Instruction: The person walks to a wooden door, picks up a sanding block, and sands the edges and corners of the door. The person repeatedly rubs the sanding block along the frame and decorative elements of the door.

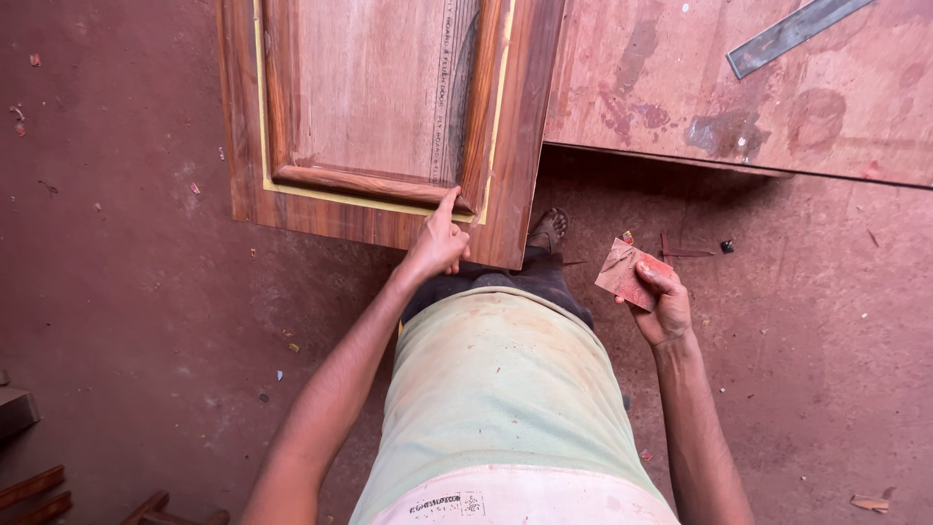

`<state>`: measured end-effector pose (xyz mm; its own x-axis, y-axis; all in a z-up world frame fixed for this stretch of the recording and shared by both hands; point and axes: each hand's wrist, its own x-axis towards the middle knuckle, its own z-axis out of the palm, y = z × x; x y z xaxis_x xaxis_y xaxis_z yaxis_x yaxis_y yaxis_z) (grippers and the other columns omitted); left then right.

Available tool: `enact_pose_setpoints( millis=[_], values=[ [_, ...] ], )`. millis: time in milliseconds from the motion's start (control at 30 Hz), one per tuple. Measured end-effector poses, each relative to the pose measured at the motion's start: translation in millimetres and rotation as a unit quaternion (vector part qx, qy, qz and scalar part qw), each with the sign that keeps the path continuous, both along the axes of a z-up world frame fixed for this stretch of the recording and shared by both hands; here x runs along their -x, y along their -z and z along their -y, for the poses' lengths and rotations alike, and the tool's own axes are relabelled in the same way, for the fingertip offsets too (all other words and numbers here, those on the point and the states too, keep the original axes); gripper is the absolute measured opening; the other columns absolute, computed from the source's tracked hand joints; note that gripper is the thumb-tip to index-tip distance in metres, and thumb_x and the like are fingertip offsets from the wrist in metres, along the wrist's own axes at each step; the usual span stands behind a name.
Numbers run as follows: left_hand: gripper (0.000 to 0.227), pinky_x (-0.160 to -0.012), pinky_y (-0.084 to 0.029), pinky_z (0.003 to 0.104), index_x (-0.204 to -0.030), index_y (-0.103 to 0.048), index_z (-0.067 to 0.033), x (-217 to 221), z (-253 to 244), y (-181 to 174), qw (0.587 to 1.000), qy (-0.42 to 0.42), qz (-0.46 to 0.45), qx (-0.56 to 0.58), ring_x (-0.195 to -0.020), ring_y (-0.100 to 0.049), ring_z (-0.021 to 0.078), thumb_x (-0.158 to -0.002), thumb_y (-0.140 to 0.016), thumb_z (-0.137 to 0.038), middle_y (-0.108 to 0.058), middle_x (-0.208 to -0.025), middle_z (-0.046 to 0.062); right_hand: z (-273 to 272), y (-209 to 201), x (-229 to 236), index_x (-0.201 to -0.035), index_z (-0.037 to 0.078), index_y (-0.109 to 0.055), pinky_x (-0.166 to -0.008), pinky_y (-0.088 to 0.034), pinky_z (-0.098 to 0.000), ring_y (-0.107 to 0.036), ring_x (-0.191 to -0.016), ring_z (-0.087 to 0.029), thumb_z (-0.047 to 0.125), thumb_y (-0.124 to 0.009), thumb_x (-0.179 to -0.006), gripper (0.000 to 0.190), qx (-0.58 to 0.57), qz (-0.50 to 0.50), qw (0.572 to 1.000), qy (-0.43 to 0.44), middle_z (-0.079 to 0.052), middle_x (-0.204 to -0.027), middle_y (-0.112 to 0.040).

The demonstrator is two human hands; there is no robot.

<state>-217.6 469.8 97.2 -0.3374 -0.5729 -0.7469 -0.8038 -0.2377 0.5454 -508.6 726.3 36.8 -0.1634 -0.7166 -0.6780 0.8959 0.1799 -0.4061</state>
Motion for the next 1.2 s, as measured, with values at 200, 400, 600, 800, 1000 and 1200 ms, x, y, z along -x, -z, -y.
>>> enact_pose_setpoints(
  millis=[200, 400, 600, 800, 1000, 1200],
  values=[
    [0.096, -0.036, -0.047, 0.027, -0.163, 0.005, -0.0016, -5, -37, 27, 0.970, 0.160, 0.106, 0.147, -0.040, -0.047, 0.0122, -0.085, -0.050, 0.005, -0.058, -0.059, 0.003, 1, 3, 2, -0.131, -0.007, -0.061, -0.069, -0.062, -0.0362, -0.072, -0.096, -0.021, 0.011, -0.060, -0.098, 0.038, -0.017, -0.004, 1.000, -0.002, -0.014, -0.115, -0.071],
    [0.101, -0.042, -0.042, 0.031, -0.161, 0.003, 0.0078, -2, -76, 41, 0.930, 0.244, 0.132, 0.242, -0.043, -0.046, 0.0146, -0.081, -0.057, -0.002, -0.055, -0.059, 0.007, 4, 7, 8, -0.129, -0.009, -0.061, -0.069, -0.063, -0.0358, -0.072, -0.093, -0.022, 0.011, -0.060, -0.099, 0.036, 0.001, -0.013, 1.000, -0.011, -0.015, -0.113, -0.071],
    [0.077, -0.035, -0.048, 0.028, -0.164, -0.018, -0.0062, 6, -55, 23, 0.992, -0.001, 0.031, 0.120, -0.044, -0.056, 0.0132, -0.093, -0.049, -0.004, -0.065, -0.065, 0.003, 0, 1, 17, -0.130, -0.007, -0.059, -0.068, -0.062, -0.0365, -0.071, -0.095, -0.022, 0.011, -0.061, -0.098, 0.037, -0.029, -0.027, 0.999, 0.008, -0.015, -0.115, -0.070],
    [0.085, -0.038, -0.048, 0.026, -0.164, -0.012, -0.0062, 9, -16, 0, 0.935, -0.278, -0.207, -0.077, -0.048, -0.060, 0.0123, -0.090, -0.054, -0.003, -0.066, -0.072, 0.009, 2, -4, 24, -0.134, -0.010, -0.060, -0.070, -0.059, -0.0335, -0.071, -0.103, -0.022, 0.013, -0.058, -0.095, 0.045, 0.013, -0.031, 0.999, -0.027, -0.017, -0.132, -0.070],
    [0.093, -0.038, -0.048, 0.028, -0.162, 0.000, -0.0090, 12, -22, 14, 0.960, -0.221, -0.156, -0.068, -0.046, -0.059, 0.0142, -0.086, -0.052, -0.001, -0.067, -0.066, 0.007, 4, -6, 25, -0.137, -0.011, -0.057, -0.072, -0.059, -0.0361, -0.069, -0.102, -0.024, 0.013, -0.060, -0.101, 0.043, 0.016, -0.040, 0.999, -0.022, -0.020, -0.129, -0.065],
    [0.096, -0.051, -0.051, 0.028, -0.163, -0.003, -0.0007, -4, -21, 35, 0.978, 0.113, 0.047, 0.171, -0.050, -0.060, 0.0160, -0.085, -0.058, -0.001, -0.067, -0.062, 0.008, 8, -4, 23, -0.130, -0.007, -0.062, -0.068, -0.059, -0.0316, -0.072, -0.101, -0.021, 0.013, -0.058, -0.093, 0.042, 0.003, -0.035, 0.998, -0.048, -0.017, -0.126, -0.072]
  ],
)
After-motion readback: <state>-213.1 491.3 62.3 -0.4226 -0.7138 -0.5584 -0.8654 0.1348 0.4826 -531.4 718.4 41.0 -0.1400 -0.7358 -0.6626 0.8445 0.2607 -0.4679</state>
